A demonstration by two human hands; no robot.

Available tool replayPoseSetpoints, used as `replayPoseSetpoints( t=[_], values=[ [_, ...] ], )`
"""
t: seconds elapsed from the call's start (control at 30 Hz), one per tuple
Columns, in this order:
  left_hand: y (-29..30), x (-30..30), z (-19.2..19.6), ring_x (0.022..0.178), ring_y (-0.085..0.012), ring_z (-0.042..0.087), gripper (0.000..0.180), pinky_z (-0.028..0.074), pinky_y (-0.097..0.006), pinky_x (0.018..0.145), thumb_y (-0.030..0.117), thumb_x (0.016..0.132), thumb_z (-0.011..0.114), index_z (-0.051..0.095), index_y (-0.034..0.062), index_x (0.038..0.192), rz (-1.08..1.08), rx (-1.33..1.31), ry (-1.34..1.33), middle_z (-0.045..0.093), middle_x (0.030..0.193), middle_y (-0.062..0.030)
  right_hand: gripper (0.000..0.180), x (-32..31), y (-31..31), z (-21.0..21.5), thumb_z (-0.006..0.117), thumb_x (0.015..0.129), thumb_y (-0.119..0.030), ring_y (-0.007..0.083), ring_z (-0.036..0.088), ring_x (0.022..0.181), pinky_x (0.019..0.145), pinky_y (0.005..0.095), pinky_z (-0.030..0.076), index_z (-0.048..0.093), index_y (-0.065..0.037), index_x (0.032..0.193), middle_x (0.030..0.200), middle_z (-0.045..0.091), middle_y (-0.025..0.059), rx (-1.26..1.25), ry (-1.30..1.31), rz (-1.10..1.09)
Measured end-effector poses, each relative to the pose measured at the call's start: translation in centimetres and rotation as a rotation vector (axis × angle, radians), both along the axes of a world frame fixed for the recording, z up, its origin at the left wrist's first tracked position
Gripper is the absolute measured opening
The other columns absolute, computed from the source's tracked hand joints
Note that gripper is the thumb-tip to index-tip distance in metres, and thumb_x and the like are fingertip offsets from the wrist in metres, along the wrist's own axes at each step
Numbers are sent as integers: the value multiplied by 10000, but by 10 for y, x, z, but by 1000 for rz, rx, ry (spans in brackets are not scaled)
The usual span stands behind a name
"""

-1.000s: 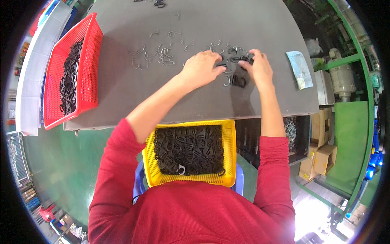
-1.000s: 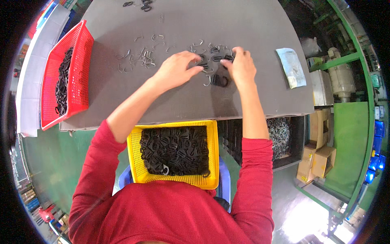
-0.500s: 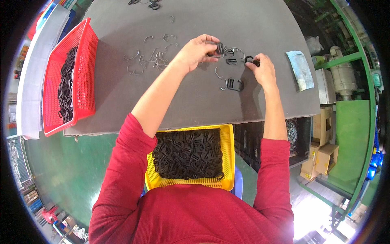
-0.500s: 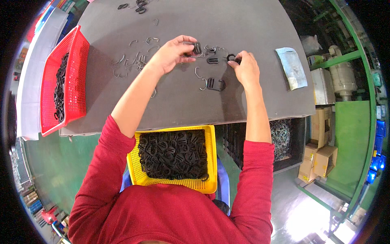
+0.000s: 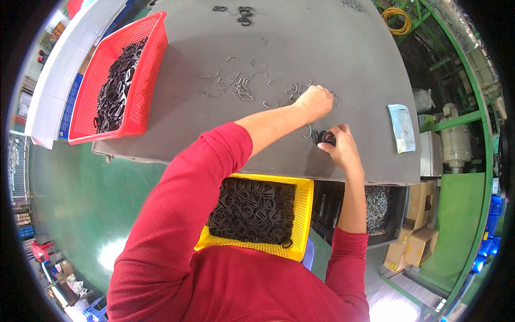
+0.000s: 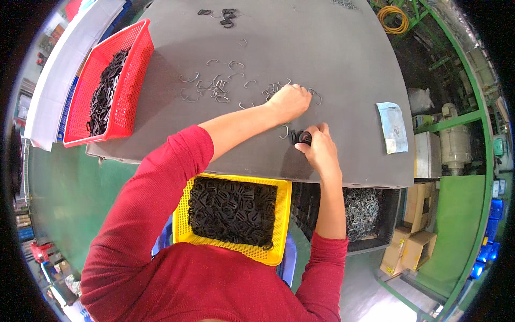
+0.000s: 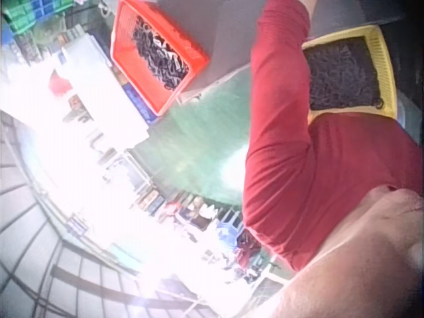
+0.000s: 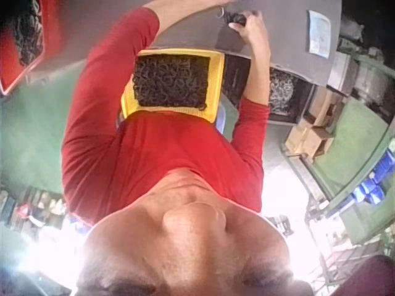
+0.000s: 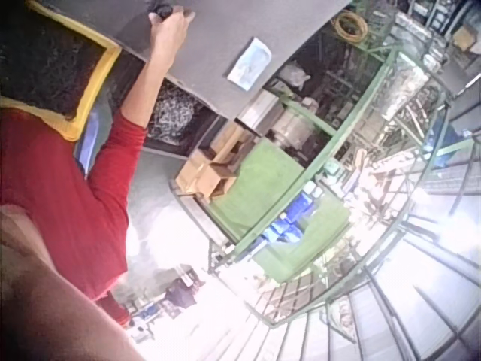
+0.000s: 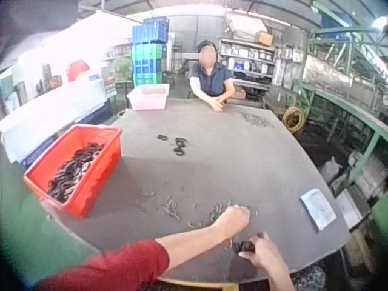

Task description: The person sorts small metal hooks and black plastic clips from a mixed pile on a table, placing the hooks into a yellow basket and the clips into a red basket. The person repeatedly picks, separates, and transfers the items by hand until the yellow basket is full, then empties it and continues sorting the remaining pieces.

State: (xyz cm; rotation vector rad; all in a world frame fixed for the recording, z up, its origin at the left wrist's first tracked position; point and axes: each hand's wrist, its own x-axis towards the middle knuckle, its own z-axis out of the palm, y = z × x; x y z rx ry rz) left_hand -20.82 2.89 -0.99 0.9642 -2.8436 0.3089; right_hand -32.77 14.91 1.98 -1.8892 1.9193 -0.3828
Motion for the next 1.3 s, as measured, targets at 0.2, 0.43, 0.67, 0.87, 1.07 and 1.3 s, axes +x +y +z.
replayPoseSetpoints(
  t=[0.2, 0.43, 0.67, 0.87, 1.07, 1.3],
  values=[
    [-23, 46, 1, 778, -290, 653, 169, 530, -393, 647, 169, 795, 556, 639, 26, 828, 102, 17, 170, 657, 825, -141, 352, -2, -15, -11, 785, 644, -122, 352, 586, 944, 803, 415, 470, 626, -17, 941, 1025, 594, 162, -79, -102, 87],
    [63, 121, 65, 683, -320, 626, 256, 476, -401, 625, 278, 820, 543, 612, 34, 787, 17, 694, 456, 603, 704, -199, 424, 27, 45, 21, 766, 650, -229, 338, 586, 956, 845, 404, 461, 625, -20, 990, 991, 603, 189, 223, -217, 444],
    [35, 209, 70, 884, -212, 633, 227, 479, -334, 806, 219, 863, 593, 648, 27, 970, 241, 746, 597, 660, 934, -105, 309, 41, -47, 20, 687, 773, -237, 260, 608, 939, 790, 365, 485, 632, -46, 1010, 1000, 628, 119, -127, -312, 181],
    [-165, 296, -25, 1123, -297, 525, 365, 416, -377, 946, 302, 843, 590, 595, 72, 1126, 732, 161, 838, 563, 1194, -147, 293, 37, -119, -12, 665, 800, -289, 280, 584, 905, 781, 386, 457, 597, -48, 953, 972, 578, 92, -116, 82, -179],
    [-307, 330, -45, 1347, -270, 279, 657, 187, -478, 1104, 549, 847, 491, 401, 157, 1366, 1016, 124, 738, 396, 1402, -112, 222, 43, -119, -11, 698, 742, -133, 252, 574, 847, 754, 362, 452, 571, -42, 899, 878, 561, 81, -6, -99, -193],
    [-333, 222, -35, 1303, -272, 350, 617, 227, -531, 1053, 601, 825, 489, 518, 177, 1273, 587, 183, 520, 468, 1352, -70, 317, 53, -105, 6, 698, 734, -96, 269, 567, 885, 777, 381, 451, 559, -53, 1015, 910, 563, 95, -79, 36, -40]
  ],
)
